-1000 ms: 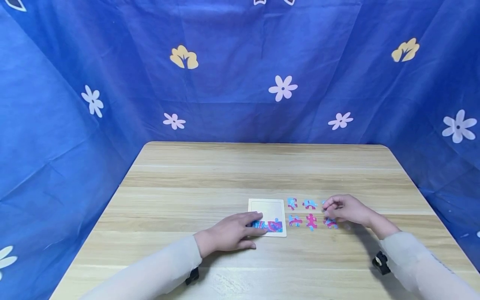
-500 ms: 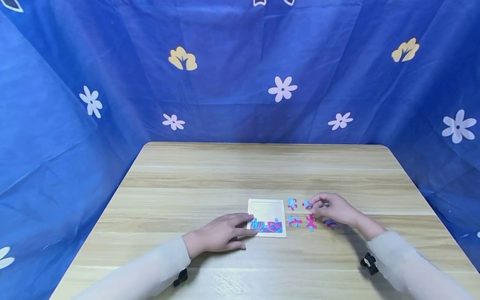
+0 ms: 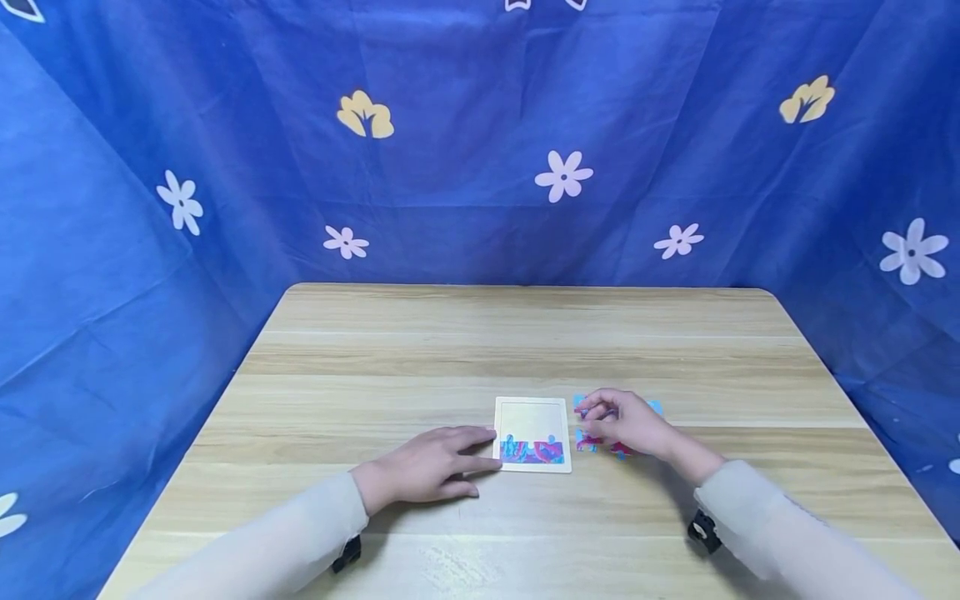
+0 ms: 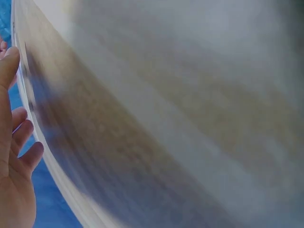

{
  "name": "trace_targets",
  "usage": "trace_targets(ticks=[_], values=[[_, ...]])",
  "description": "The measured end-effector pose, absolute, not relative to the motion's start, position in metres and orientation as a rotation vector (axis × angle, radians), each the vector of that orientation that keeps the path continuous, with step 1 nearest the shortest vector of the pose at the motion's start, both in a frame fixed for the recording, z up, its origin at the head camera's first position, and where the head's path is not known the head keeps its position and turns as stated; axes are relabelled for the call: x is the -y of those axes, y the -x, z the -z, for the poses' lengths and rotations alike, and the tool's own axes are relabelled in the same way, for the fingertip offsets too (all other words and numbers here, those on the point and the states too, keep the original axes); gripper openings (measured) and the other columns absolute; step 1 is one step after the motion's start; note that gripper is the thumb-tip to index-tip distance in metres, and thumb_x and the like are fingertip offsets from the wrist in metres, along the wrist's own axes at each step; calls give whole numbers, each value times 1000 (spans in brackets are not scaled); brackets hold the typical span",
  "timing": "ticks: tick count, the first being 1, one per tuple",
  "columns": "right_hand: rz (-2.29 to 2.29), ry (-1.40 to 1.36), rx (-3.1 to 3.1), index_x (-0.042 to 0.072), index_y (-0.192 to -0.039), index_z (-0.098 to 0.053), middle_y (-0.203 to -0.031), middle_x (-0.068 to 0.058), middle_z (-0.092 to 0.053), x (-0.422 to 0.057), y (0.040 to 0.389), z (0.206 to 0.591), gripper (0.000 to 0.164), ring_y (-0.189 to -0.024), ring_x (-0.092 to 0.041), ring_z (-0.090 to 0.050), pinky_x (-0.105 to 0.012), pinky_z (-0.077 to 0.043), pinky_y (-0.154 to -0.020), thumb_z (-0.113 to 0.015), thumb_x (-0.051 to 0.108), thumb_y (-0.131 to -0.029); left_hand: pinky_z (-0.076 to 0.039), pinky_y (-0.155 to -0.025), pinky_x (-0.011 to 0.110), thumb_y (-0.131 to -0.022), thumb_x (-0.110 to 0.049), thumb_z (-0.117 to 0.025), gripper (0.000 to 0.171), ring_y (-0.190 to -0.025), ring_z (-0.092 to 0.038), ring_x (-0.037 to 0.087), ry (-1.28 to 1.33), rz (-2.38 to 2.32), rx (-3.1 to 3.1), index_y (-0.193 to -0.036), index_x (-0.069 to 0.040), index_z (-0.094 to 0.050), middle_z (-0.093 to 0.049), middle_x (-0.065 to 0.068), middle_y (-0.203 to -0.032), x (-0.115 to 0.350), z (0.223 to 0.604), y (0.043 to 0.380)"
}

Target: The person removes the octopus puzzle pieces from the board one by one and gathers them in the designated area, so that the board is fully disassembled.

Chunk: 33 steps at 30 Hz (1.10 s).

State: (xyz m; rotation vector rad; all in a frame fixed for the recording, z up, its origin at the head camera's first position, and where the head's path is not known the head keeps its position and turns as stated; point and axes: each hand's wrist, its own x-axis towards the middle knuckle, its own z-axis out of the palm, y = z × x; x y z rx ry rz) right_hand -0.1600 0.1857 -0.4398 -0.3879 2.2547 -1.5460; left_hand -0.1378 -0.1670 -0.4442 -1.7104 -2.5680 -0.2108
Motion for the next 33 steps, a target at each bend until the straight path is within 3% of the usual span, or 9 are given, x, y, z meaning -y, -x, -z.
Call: trace_targets(ticks=[5,10,23,33], values=[[1546,413,-2237,-7,-118,-57,-97,-12,-60,-168,159,440,36,-80,-23,-64,-35,-58,-67,-68,5,-87,-38,-105,42,-92,-43,-59,47,-129,-43,29,1724,214,2564,-134,-22,-57,-44,14,-143,169,445,138],[1529,454,-2247,-6,-118,-57,-95,-10,-61,-152,157,438,36,-74,-24,-62,-35,-57,-62,-69,5,-86,-38,-105,41,-93,-43,-57,46,-129,-43,28,1727,208,2572,-135,-23,-57,-45,13,-143,169,445,138],[1393,512,-2335,4,-113,-62,-93,-1,-63,-121,155,442,31,-75,-15,-63,-28,-52,-68,-71,12,-85,-38,-104,41,-93,-43,-58,47,-128,-44,28,1724,203,2569,-134,-22,-57,-46,13,-142,169,447,139],[1349,549,-2363,5,-110,-64,-90,2,-63,-103,152,445,28,-72,-11,-61,-25,-52,-62,-70,8,-83,-38,-105,41,-93,-43,-58,46,-128,-44,27,1719,212,2559,-134,-22,-58,-46,12,-142,168,449,138]])
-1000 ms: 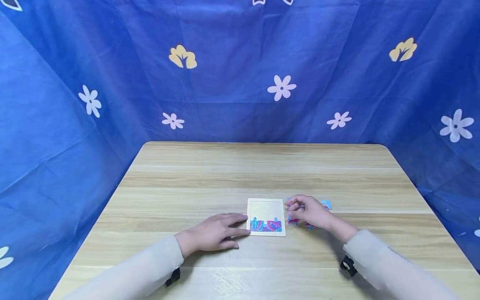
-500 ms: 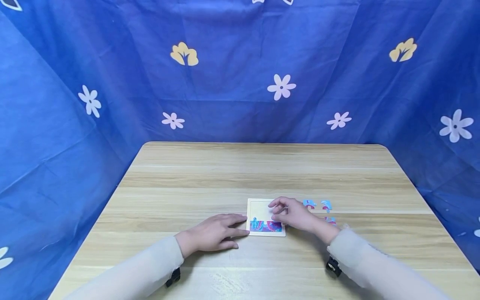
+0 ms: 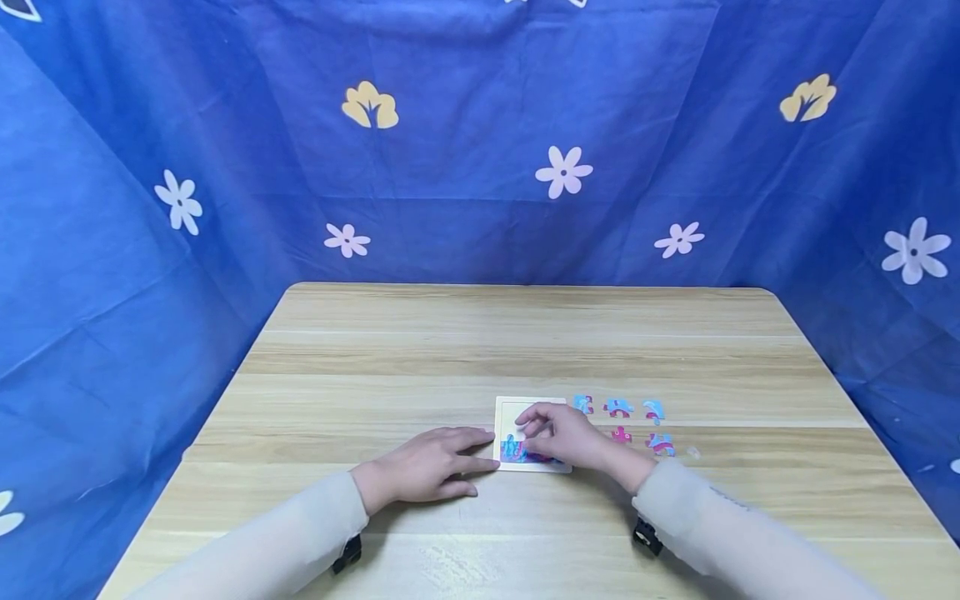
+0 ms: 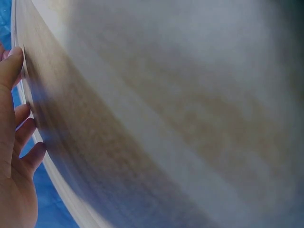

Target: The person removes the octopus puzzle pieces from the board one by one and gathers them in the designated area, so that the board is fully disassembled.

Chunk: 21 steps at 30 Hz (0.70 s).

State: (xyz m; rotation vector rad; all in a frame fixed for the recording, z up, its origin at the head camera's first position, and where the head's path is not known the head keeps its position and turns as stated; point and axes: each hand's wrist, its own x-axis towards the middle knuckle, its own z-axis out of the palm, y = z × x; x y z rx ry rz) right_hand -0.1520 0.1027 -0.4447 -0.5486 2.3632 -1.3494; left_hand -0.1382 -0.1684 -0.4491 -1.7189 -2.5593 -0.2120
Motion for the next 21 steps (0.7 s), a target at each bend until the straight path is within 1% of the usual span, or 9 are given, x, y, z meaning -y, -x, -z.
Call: trace_targets(ticks=[5,14,21], values=[[1319,554,-2390,8,-109,-65,-89,4,-64,-97,151,447,27,-74,-11,-60,-25,-52,-66,-72,9,-83,-38,-105,39,-93,-42,-58,45,-128,-44,26,1720,217,2550,-133,-22,-58,-47,12,-141,168,449,138],[1295,532,-2419,6,-105,-67,-86,4,-63,-90,150,449,25,-72,-9,-58,-23,-50,-66,-72,8,-81,-38,-105,39,-93,-41,-59,44,-128,-45,26,1720,230,2557,-132,-22,-59,-47,12,-140,167,448,138],[1206,554,-2462,6,-106,-69,-86,6,-64,-88,150,448,26,-74,-8,-57,-23,-48,-70,-71,11,-81,-39,-104,39,-93,-41,-59,44,-128,-45,26,1720,236,2551,-132,-21,-59,-48,12,-140,168,448,138]])
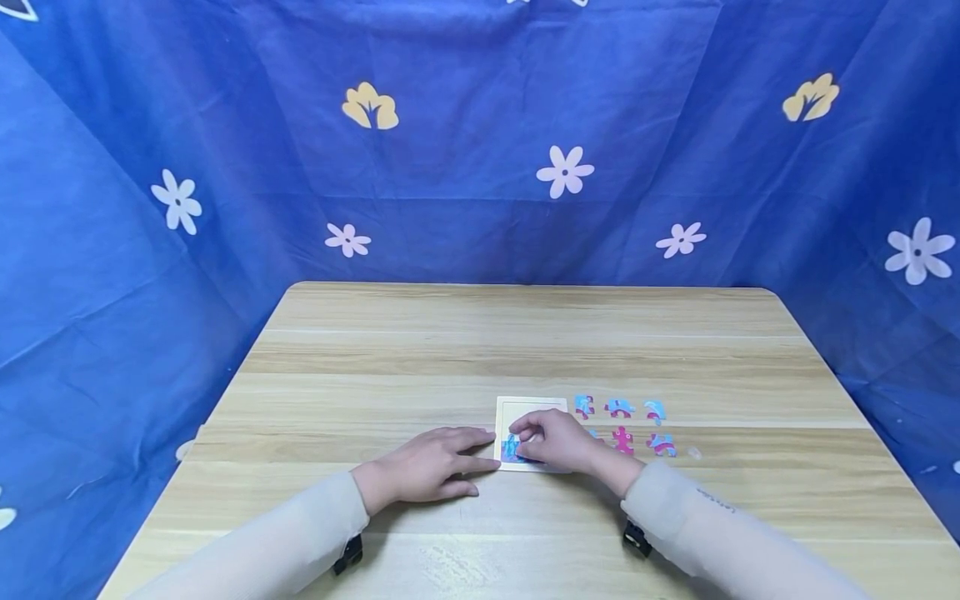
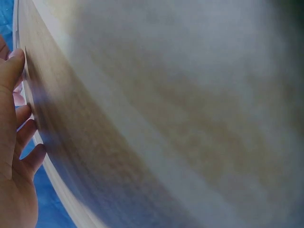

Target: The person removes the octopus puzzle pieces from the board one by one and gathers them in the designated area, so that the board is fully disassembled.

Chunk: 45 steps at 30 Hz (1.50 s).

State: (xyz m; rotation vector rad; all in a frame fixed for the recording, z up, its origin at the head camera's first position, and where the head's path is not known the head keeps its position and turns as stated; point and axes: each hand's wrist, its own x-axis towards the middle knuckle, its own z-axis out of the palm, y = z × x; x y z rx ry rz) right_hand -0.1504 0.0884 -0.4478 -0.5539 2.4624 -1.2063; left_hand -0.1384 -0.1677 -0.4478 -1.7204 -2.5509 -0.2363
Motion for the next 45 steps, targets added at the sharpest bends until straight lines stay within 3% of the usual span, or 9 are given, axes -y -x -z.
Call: trace_targets(ticks=[18,45], values=[[1101,572,-2540,11,-102,-69,-86,6,-58,-83,148,445,26,-79,-10,-53,-28,-46,-74,-73,10,-75,-39,-104,40,-92,-42,-60,44,-128,-45,25,1712,236,2557,-132,-23,-59,-48,11,-140,169,448,139],[1201,517,-2515,11,-97,-61,-83,3,-59,-78,145,444,34,-67,-8,-56,-25,-48,-65,-77,-1,-69,-39,-104,40,-91,-41,-62,45,-127,-46,27,1715,247,2542,-132,-22,-60,-49,12,-139,170,449,140]])
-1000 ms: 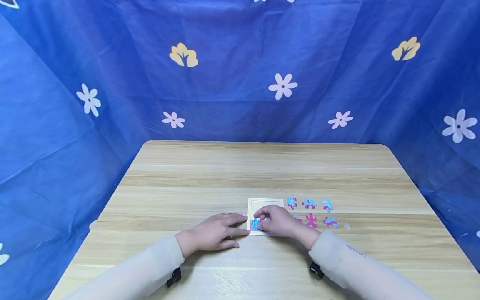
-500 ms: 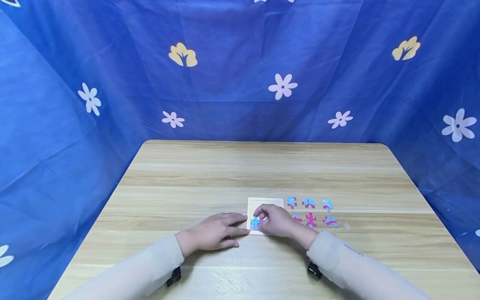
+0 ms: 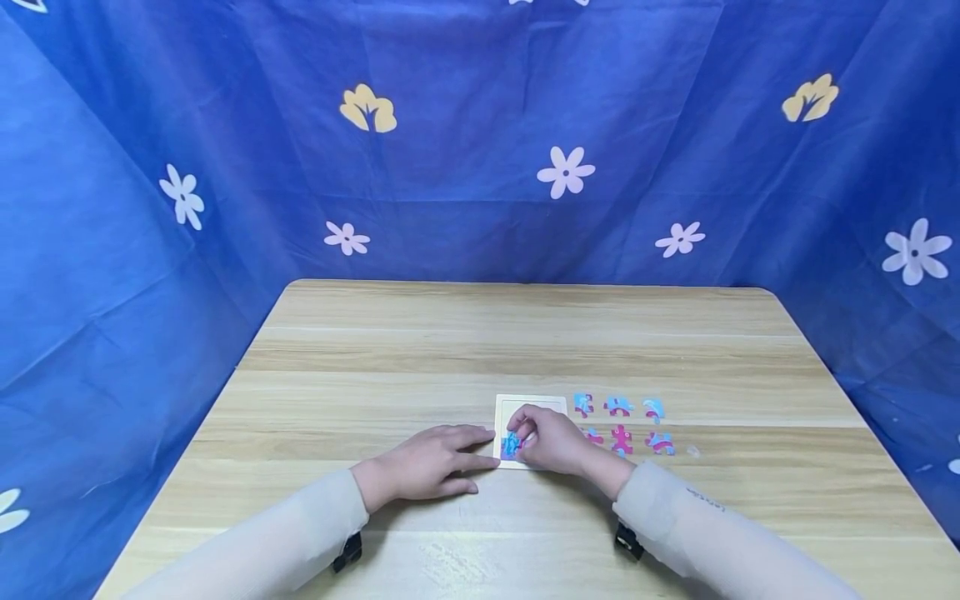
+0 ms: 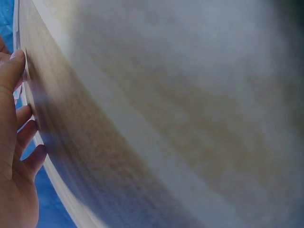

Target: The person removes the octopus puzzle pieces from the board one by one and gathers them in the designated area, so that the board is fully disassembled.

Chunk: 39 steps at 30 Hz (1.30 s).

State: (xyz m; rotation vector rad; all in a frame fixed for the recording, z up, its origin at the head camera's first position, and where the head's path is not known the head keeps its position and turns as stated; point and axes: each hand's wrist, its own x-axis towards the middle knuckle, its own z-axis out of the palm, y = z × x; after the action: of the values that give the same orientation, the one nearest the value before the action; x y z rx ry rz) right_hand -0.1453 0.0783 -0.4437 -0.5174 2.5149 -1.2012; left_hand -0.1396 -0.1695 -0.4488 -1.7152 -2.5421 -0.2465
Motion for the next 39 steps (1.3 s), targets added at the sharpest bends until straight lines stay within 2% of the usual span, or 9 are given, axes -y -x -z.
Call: trace_targets(ticks=[6,13,16,21,28,33,39], values=[[1296,477,-2450,8,-96,-61,-79,2,-58,-78,145,446,35,-65,-9,-58,-23,-50,-63,-76,-6,-67,-38,-105,40,-91,-42,-60,46,-128,-45,27,1716,237,2546,-132,-22,-59,-48,13,-140,169,450,139],[1275,484,-2476,9,-89,-66,-74,7,-60,-79,147,447,11,-66,-6,-56,-23,-48,-64,-71,5,-80,-39,-104,41,-92,-41,-60,45,-128,-45,27,1712,247,2564,-133,-22,-58,-47,13,-140,170,450,139],[1297,476,-2454,7,-88,-67,-73,6,-61,-79,147,446,6,-67,-8,-56,-25,-48,-65,-69,6,-82,-38,-105,40,-92,-41,-60,45,-128,-44,27,1709,238,2565,-133,-22,-58,-47,12,-141,170,451,139],[1363,425,-2390,5,-90,-67,-73,4,-62,-81,148,447,7,-67,-10,-56,-25,-48,-63,-69,6,-83,-37,-105,40,-92,-42,-59,45,-129,-44,27,1710,239,2562,-133,-23,-58,-47,12,-141,170,452,139],[1425,383,-2331,4,-94,-66,-73,2,-63,-84,149,444,11,-60,-11,-56,-24,-49,-53,-69,7,-84,-37,-105,40,-93,-43,-57,45,-129,-44,26,1721,238,2558,-133,-22,-58,-46,12,-141,171,452,139],[1436,424,-2345,4,-96,-66,-74,2,-65,-89,151,439,10,-65,-13,-60,-27,-50,-59,-67,9,-87,-38,-105,42,-93,-43,-58,45,-128,-44,27,1719,254,2564,-132,-22,-59,-47,12,-141,170,451,139],[1462,424,-2323,2,-99,-65,-75,-3,-65,-103,153,436,14,-65,-17,-60,-30,-51,-56,-66,11,-89,-37,-105,43,-92,-43,-58,45,-129,-43,27,1709,250,2596,-133,-22,-59,-46,12,-142,170,449,139]])
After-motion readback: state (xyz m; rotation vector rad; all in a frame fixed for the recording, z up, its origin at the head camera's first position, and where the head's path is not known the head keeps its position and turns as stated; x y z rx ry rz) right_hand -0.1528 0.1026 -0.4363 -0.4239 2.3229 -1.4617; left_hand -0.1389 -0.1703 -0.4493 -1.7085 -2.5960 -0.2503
